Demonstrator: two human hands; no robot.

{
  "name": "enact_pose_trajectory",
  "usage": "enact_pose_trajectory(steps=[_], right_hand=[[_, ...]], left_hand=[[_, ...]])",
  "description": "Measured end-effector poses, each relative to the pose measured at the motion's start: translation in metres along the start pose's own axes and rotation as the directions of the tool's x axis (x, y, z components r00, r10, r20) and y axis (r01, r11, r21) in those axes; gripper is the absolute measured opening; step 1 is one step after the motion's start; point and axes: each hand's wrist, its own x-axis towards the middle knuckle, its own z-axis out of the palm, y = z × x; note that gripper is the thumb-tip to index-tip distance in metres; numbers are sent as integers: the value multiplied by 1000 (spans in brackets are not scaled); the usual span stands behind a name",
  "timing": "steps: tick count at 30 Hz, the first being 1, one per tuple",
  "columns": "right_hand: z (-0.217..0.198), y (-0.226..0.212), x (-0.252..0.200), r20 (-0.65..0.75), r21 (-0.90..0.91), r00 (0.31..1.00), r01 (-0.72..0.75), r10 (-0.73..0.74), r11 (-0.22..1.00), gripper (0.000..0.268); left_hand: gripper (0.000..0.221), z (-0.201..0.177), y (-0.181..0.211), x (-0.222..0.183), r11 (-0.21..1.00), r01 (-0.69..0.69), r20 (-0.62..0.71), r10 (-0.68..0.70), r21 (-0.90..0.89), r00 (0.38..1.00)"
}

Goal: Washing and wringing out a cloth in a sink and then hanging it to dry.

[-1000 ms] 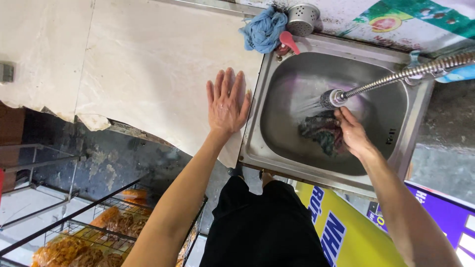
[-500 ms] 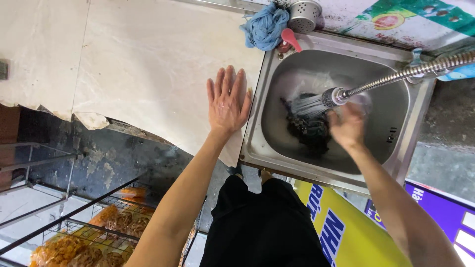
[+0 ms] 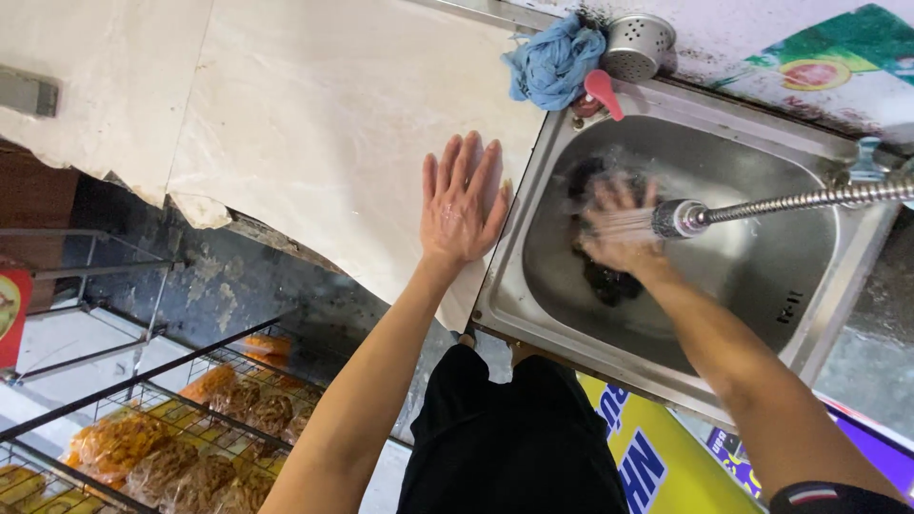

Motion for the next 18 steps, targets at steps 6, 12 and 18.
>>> enact_pose_trajectory(steps=[6,12,18], right_hand=[[33,-5,15,-538,151,823,-116,180,982,98],[14,-4,2,-466,413,780,-226,418,882,86],[-19,10,-46,-167,221,986,14,23,975,75]], left_hand=[[61,-2,3,-3,1000,2,5,-2,-1,1000],[59,-3,2,-1,1000,-16,-15,16,-1,1000],[60,-3,5,-3,999,-33,7,33,-5,999]])
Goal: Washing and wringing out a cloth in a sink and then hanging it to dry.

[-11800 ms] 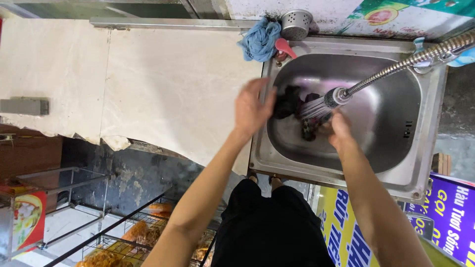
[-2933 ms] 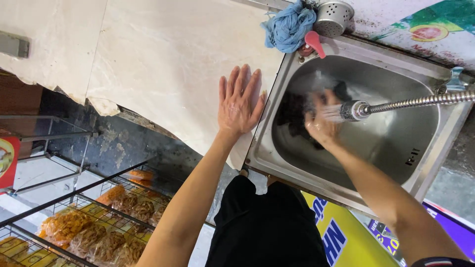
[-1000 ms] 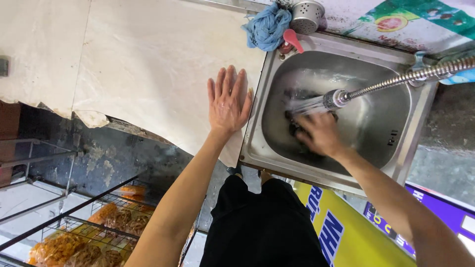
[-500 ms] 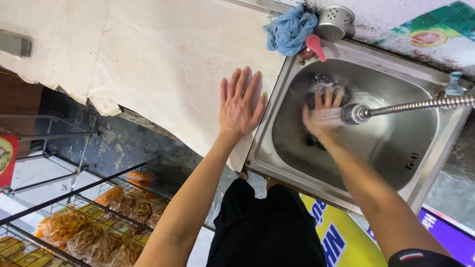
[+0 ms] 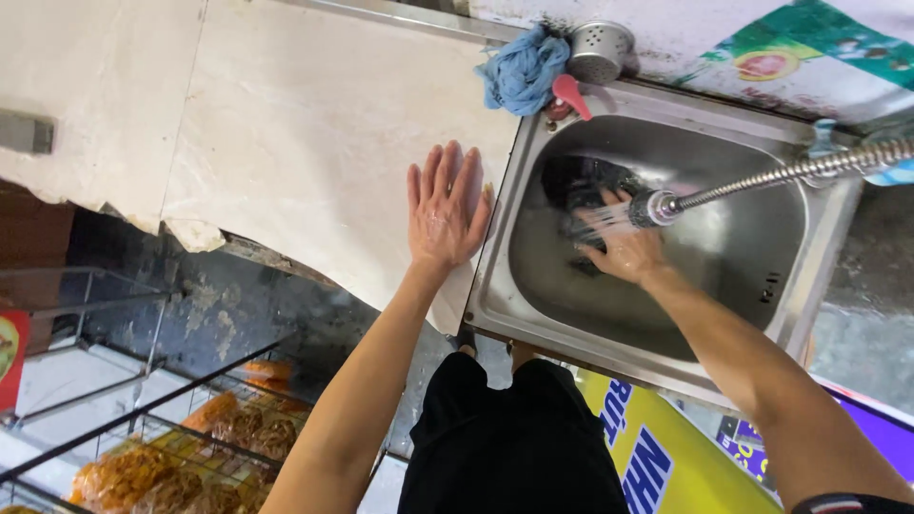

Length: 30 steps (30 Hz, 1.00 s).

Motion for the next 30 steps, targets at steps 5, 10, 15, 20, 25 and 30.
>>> enact_pose_trajectory(steps=[5,10,15,20,25,30], right_hand=[[-17,-5,-37,170,190,944,-312,281,931,51],[-30,9,-84,498,-22,735,-520,461,854,47],[50,47,-111,91,152,890,-456,447,877,51],[-15,-17,-86,390,99,803,-524,451,846,86],[18,-5,-91,372,159,804,-547,464,822,78],[50,16,-109,101,541,863,-465,494,701,70]], left_hand=[[60,1,-3,0,999,-13,-15,13,-36,1000],[60,5,-8,0,998,-53,-29,52,-19,998],[58,24,-2,7,998,-55,-40,54,-25,998],[61,18,94,24,873,-238,44,283,-426,958],[50,44,167,40,844,-230,78,303,-484,950],[41,97,175,67,819,-189,83,276,-542,958]])
